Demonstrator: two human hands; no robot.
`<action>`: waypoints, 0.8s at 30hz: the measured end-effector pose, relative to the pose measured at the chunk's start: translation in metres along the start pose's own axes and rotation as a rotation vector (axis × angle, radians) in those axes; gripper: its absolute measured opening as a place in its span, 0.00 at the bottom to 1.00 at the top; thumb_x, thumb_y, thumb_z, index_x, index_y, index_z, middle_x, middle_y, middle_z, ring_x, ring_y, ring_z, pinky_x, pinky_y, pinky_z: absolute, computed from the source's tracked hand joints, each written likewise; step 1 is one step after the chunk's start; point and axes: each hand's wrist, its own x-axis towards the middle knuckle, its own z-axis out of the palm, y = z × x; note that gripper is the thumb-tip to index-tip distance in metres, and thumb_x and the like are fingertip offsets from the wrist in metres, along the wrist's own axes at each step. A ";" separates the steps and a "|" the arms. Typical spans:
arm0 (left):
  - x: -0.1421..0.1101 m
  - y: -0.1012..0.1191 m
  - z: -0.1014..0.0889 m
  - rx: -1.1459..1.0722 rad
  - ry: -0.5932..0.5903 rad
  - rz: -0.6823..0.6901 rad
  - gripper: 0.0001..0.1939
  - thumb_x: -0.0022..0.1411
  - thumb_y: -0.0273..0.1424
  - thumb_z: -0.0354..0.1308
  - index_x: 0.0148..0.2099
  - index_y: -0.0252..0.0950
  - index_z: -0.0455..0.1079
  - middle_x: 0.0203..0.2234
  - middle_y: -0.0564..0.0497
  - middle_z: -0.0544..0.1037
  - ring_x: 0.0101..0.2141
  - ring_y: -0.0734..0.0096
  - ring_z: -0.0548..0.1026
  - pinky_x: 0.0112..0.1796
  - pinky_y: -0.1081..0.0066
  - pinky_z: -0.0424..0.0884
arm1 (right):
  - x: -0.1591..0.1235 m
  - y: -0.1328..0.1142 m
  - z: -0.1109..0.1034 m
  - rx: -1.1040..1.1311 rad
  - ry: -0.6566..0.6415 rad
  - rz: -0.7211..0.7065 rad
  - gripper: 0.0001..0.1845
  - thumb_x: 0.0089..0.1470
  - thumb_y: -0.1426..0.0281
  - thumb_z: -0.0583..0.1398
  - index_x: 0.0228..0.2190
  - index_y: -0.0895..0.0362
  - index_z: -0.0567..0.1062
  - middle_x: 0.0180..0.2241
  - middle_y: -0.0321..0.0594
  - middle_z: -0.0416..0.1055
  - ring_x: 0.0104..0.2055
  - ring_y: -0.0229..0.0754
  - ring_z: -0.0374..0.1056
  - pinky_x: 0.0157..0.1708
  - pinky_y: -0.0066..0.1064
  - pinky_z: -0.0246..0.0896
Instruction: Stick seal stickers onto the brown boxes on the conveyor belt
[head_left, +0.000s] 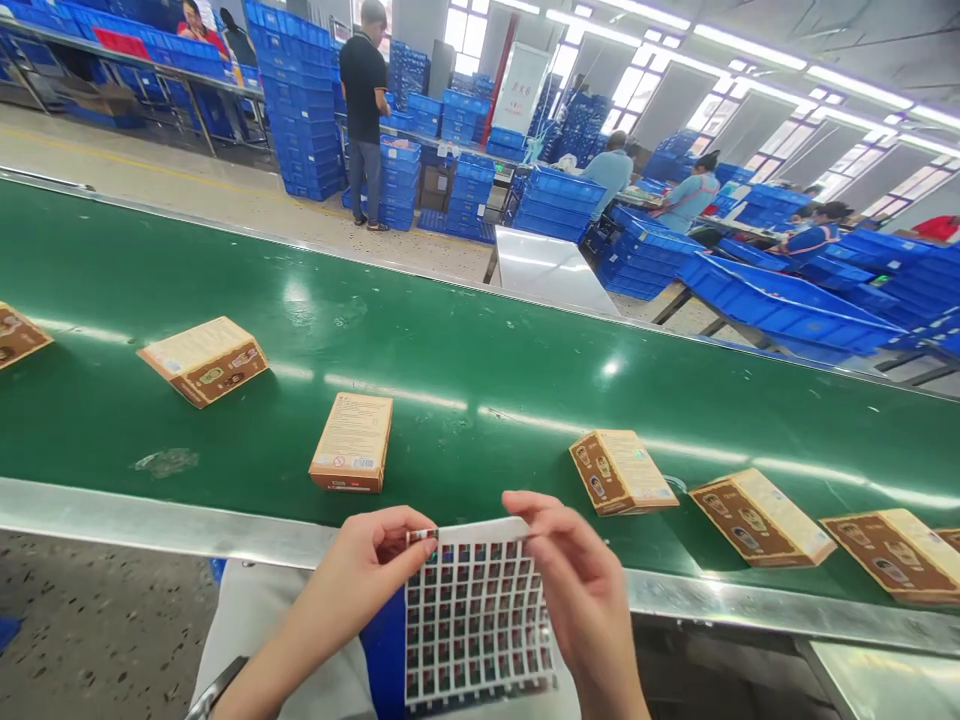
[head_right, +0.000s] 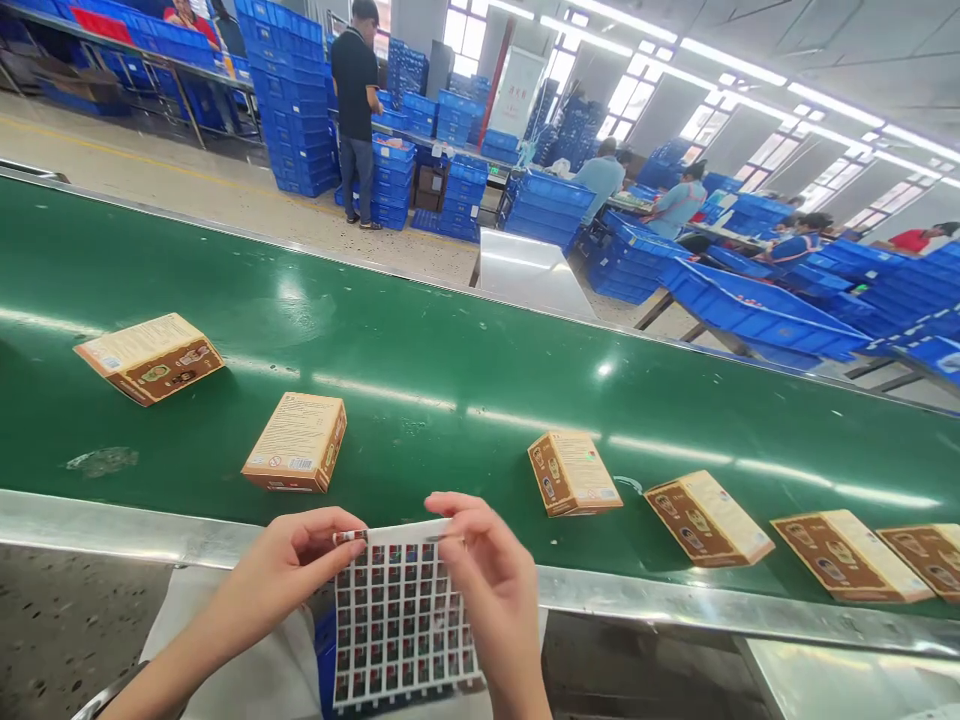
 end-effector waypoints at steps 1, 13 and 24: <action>-0.002 0.000 -0.002 0.045 -0.008 0.000 0.16 0.56 0.43 0.58 0.33 0.34 0.75 0.23 0.52 0.75 0.25 0.71 0.70 0.27 0.73 0.63 | 0.002 0.001 -0.003 0.182 0.097 0.096 0.08 0.59 0.60 0.66 0.31 0.49 0.78 0.43 0.40 0.78 0.48 0.49 0.73 0.48 0.43 0.70; -0.020 0.003 -0.024 0.335 -0.241 0.328 0.09 0.63 0.32 0.59 0.30 0.39 0.77 0.29 0.51 0.78 0.33 0.68 0.75 0.36 0.73 0.70 | 0.013 -0.005 0.007 0.830 0.144 0.465 0.12 0.57 0.56 0.65 0.41 0.47 0.78 0.48 0.34 0.76 0.56 0.39 0.68 0.55 0.33 0.66; -0.009 -0.015 -0.028 0.745 0.070 0.653 0.09 0.66 0.28 0.58 0.34 0.41 0.78 0.65 0.50 0.65 0.64 0.51 0.59 0.60 0.50 0.63 | 0.035 0.005 0.012 0.701 0.282 0.487 0.15 0.49 0.56 0.69 0.36 0.50 0.79 0.46 0.38 0.76 0.50 0.44 0.71 0.48 0.35 0.71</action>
